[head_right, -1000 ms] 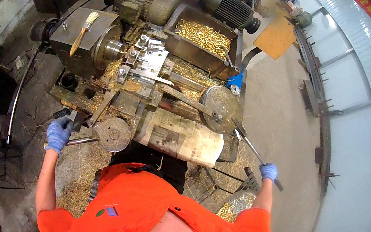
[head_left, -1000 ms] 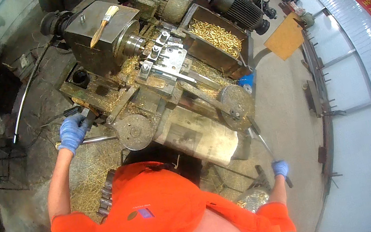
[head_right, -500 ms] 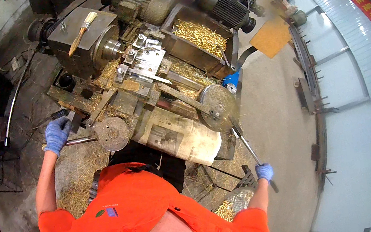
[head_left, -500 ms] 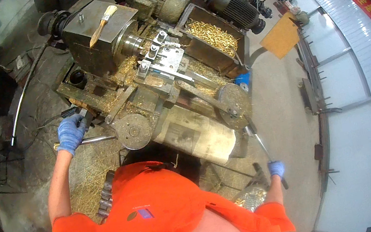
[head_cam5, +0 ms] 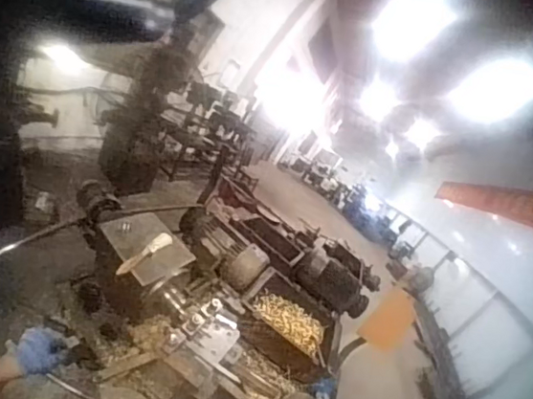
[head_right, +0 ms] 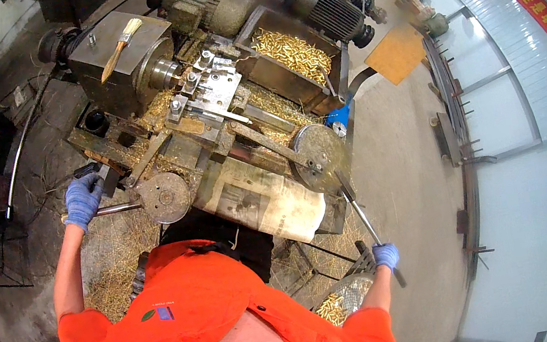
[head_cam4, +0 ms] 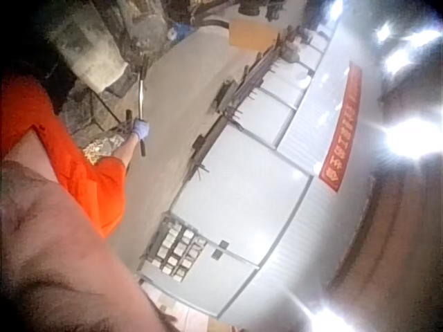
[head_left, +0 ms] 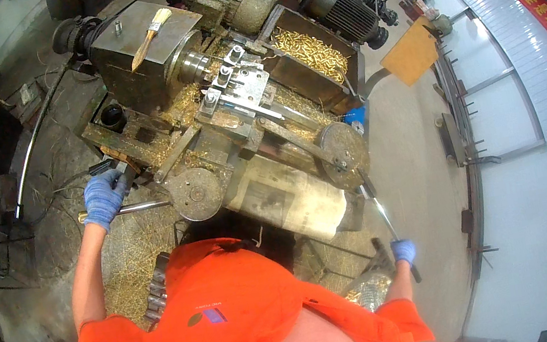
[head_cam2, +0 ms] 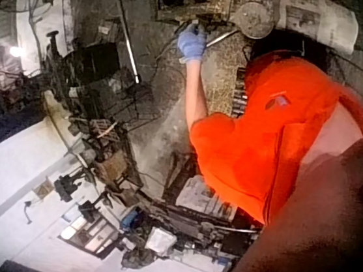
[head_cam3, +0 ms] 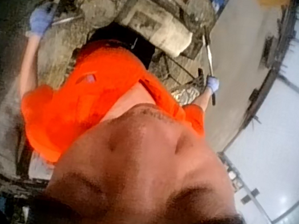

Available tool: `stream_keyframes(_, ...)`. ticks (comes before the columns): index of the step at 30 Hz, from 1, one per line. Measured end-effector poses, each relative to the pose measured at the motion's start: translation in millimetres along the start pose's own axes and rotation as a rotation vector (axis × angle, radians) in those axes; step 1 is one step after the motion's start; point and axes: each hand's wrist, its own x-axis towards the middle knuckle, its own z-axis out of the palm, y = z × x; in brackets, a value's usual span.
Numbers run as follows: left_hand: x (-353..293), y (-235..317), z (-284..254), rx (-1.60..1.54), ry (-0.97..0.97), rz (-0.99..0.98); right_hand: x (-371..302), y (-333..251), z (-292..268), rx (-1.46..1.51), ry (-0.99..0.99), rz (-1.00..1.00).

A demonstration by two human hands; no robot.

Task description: The person operates a metal turning lathe, repeatedly loading small brass parts into the machine, actuating controls, and collecting finished parts into a perforated metal tray. The process is repeated continuously throughout the clip.

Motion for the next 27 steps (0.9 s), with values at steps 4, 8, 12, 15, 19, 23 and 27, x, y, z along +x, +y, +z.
stream_keyframes(4,-2,-1,0,0.002,0.032,0.009,-16,-10,-16,0.047,-0.01,0.019)
stream_keyframes(8,0,2,-2,-0.013,0.003,-0.003,-17,-5,-10,0.047,-0.034,0.044)
stream_keyframes(12,1,-3,1,-0.015,-0.005,-0.009,-24,-11,-15,0.022,-0.046,0.062)
stream_keyframes(15,1,-1,0,0.02,0.014,0.001,-29,-12,-17,0.024,-0.067,0.078)
stream_keyframes(19,1,-1,1,0.037,0.013,-0.01,-32,-10,-16,0.033,-0.101,0.094)
stream_keyframes(23,1,-2,0,0.042,0.007,-0.018,-40,-15,-22,0.095,-0.13,0.134)
stream_keyframes(27,2,0,-2,0.026,-0.013,-0.032,-39,-10,-11,0.102,-0.152,0.175)
